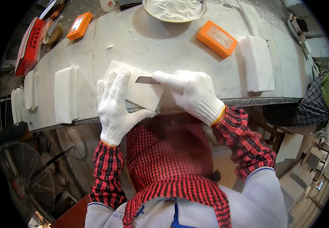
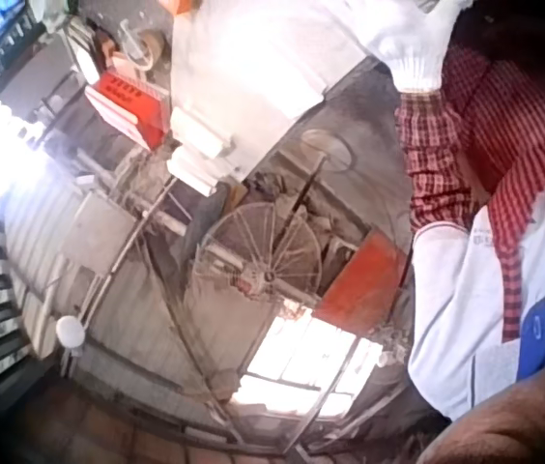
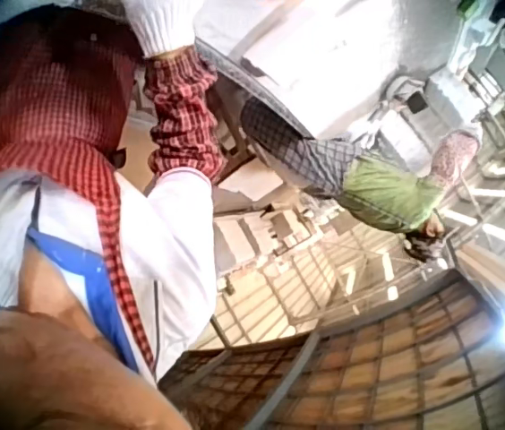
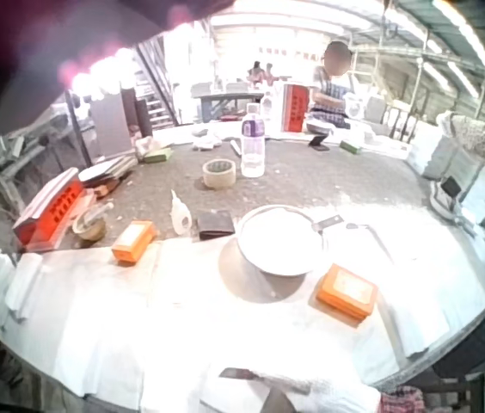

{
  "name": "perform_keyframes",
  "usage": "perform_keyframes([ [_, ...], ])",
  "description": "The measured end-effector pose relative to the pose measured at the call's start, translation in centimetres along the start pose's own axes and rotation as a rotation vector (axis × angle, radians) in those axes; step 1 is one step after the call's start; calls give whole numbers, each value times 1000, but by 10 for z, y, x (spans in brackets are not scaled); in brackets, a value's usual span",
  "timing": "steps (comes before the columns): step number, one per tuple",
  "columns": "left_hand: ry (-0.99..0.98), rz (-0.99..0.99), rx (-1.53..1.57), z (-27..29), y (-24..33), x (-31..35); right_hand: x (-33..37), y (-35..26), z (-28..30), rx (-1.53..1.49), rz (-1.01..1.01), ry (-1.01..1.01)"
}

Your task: The person uses a metal scraper to trim and smooth the edges of white rectangular blocks on a workbench. They repeatedly scrape the sides, flip the blocks, and inspect the surfaces while a coworker works nearby.

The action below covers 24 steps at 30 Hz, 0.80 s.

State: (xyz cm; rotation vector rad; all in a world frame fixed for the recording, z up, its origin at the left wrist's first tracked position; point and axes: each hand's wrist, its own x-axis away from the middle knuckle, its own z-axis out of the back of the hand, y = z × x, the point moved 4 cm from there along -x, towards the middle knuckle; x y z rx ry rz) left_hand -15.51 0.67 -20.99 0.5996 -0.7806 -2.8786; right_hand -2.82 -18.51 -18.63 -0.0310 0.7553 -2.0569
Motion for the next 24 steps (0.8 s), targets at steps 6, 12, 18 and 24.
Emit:
perform_keyframes([
  [6,6,-15,-9,6,2,-5,3,-13,9,25,-22,-60],
  [12,6,0,22,6,4,-6,16,-20,1,-80,-22,-4],
  [18,-14,10,-21,2,1,3,3,-14,-1,-3,-14,13],
  [24,21,-18,-23,3,0,2,6,-16,0,40,-4,80],
])
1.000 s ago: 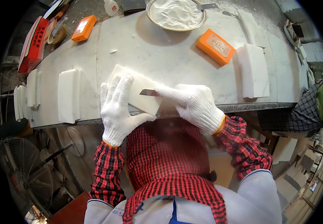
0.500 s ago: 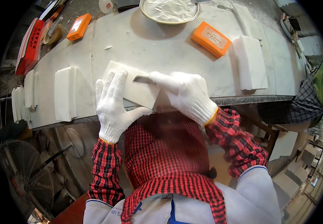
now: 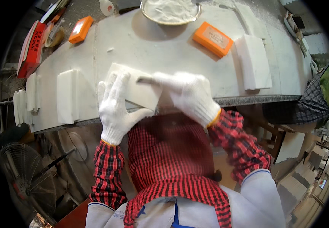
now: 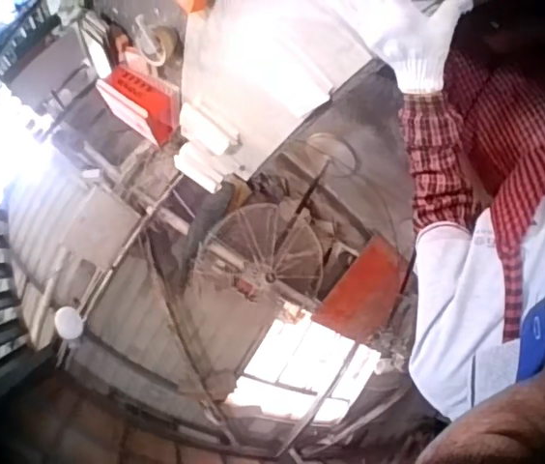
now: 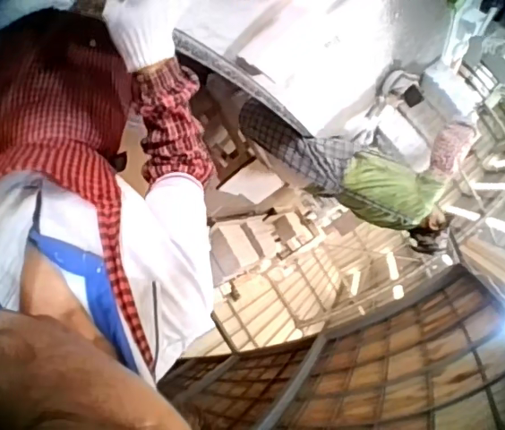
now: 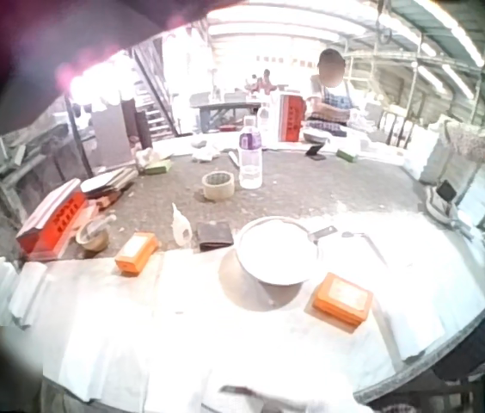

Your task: The person uses a metal scraper to trim and smooth the edges of white rectangular blocks on a workbench. They repeatedly scrape the sides, flip the blocks, and inspect the surfaces while a coworker works nearby.

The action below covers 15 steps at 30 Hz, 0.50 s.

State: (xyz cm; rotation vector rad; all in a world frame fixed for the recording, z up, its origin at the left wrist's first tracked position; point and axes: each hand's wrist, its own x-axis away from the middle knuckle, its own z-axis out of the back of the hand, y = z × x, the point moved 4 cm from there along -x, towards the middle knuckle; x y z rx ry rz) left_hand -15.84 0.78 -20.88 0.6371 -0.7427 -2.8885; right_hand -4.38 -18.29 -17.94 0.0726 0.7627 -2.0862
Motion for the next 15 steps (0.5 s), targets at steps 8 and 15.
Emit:
perform_keyframes([
  [8,-24,-20,-15,0,3,1,39,-19,7,-511,-435,-108],
  [15,-125,-100,-26,0,27,-1,91,-13,47,-906,-970,251],
])
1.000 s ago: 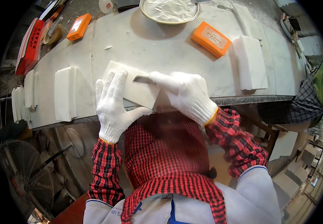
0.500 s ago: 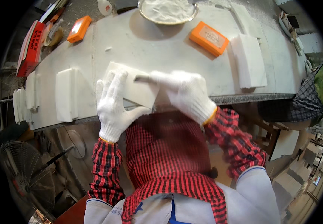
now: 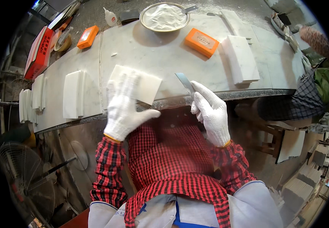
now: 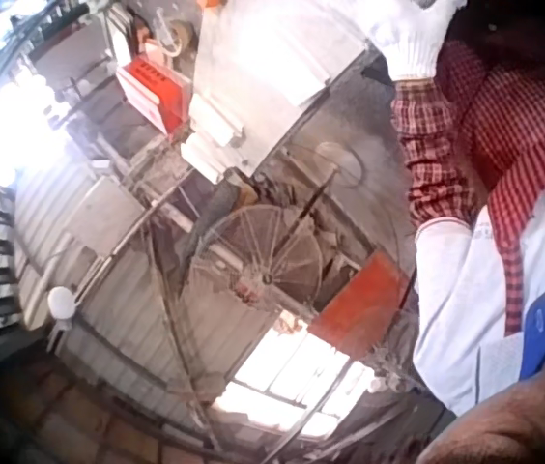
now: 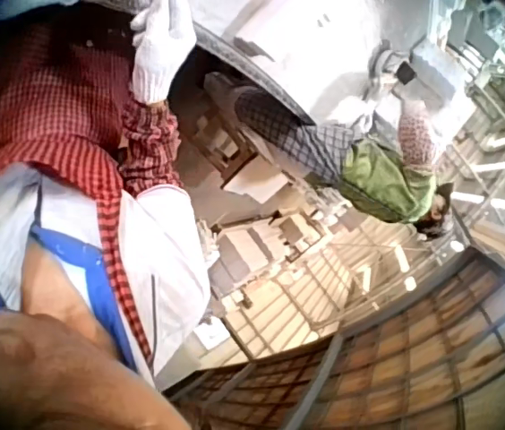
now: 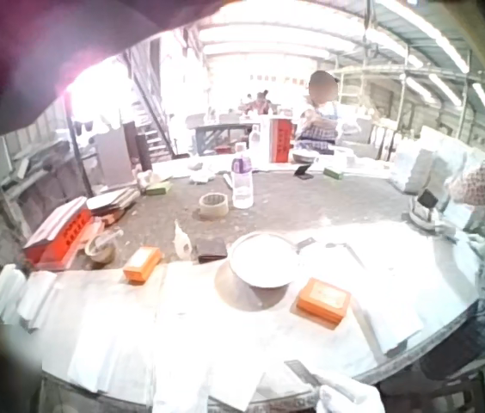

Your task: The person uses a metal scraper to trim and smooth the edges of white rectangular blocks on a workbench. They repeatedly scrape the sides, flip the blocks, and inspect the surfaces while a coworker works nearby.

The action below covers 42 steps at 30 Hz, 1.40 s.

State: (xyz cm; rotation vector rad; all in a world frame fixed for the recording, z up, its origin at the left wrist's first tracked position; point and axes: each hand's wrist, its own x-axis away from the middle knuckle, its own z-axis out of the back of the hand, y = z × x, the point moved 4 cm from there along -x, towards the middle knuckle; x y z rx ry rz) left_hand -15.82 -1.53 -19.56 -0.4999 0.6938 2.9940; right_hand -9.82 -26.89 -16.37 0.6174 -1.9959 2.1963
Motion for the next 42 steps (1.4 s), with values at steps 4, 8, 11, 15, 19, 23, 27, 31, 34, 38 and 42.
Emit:
perform_keyframes([
  [4,-225,-219,324,-9,74,-4,12,4,4,-31,46,78],
  [8,9,-137,721,-23,99,30,30,-6,4,70,197,86],
  [11,-23,545,1444,-37,97,48,45,3,2,262,454,34],
  [15,-205,687,1681,-59,94,46,59,5,-16,435,669,-153],
  [19,-298,638,1514,-65,105,49,55,-1,-6,169,553,-44],
  [23,-397,202,700,-67,106,63,26,-23,7,243,412,136],
  [27,-350,27,537,-55,108,63,-8,-41,4,185,249,92],
  [31,-112,63,487,-26,94,55,-39,-55,-6,111,206,64],
  [34,22,99,488,-4,77,56,-68,-58,-13,57,239,19],
  [38,158,138,479,22,58,53,-91,-77,-21,107,274,55],
  [42,261,58,352,48,31,48,-119,-103,-36,216,267,70],
])
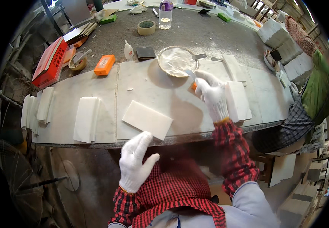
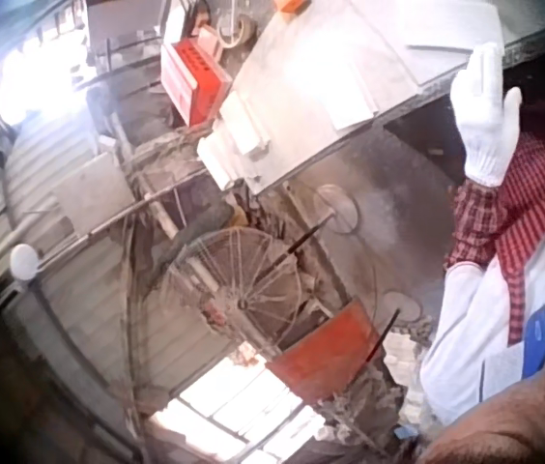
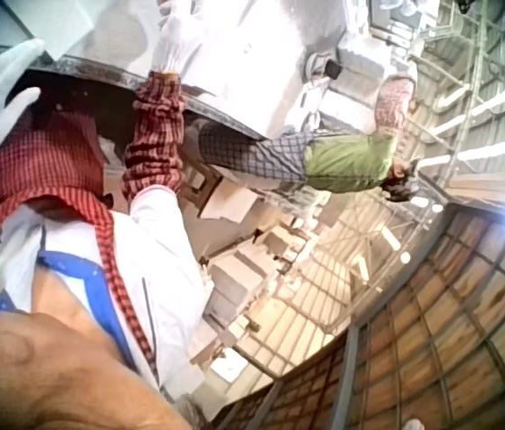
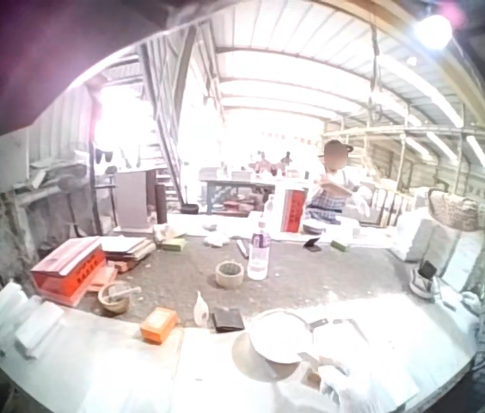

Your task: The person uses a metal scraper to trim and smooth the edges of white rectangular blocks on a workbench. They repeatedly scrape the sides, flip the blocks, and inspect the surfaces while a coworker works nearby.

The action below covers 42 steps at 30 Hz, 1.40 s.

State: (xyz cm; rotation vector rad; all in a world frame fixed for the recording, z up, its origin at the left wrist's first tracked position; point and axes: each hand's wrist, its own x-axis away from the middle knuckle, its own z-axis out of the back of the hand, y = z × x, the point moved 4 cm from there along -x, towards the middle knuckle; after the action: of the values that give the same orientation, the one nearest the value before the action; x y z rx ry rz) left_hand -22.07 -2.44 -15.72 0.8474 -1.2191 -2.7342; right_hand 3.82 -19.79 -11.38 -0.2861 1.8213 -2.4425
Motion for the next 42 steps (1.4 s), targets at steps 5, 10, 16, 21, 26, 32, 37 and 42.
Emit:
perform_keyframes([
  [5,-186,50,-244,11,-35,-24,-79,13,-23,267,319,-92],
  [10,-374,-14,-344,9,-61,-66,-31,-5,-29,-102,59,24],
  [16,-531,-101,-268,-6,-72,-101,93,55,20,-121,-84,18],
  [21,-347,-155,-198,-19,-70,-83,160,94,16,-207,-371,-152],
  [26,-171,-77,-308,-29,-56,-68,171,89,-14,-268,-355,-299],
  [32,-148,-45,-387,-26,-44,-49,167,84,-13,-330,-345,-350],
  [37,53,49,-403,-38,-31,-27,171,101,-17,-436,-359,-327],
  [42,49,360,-118,-42,32,-28,162,87,-22,-668,-38,-242],
])
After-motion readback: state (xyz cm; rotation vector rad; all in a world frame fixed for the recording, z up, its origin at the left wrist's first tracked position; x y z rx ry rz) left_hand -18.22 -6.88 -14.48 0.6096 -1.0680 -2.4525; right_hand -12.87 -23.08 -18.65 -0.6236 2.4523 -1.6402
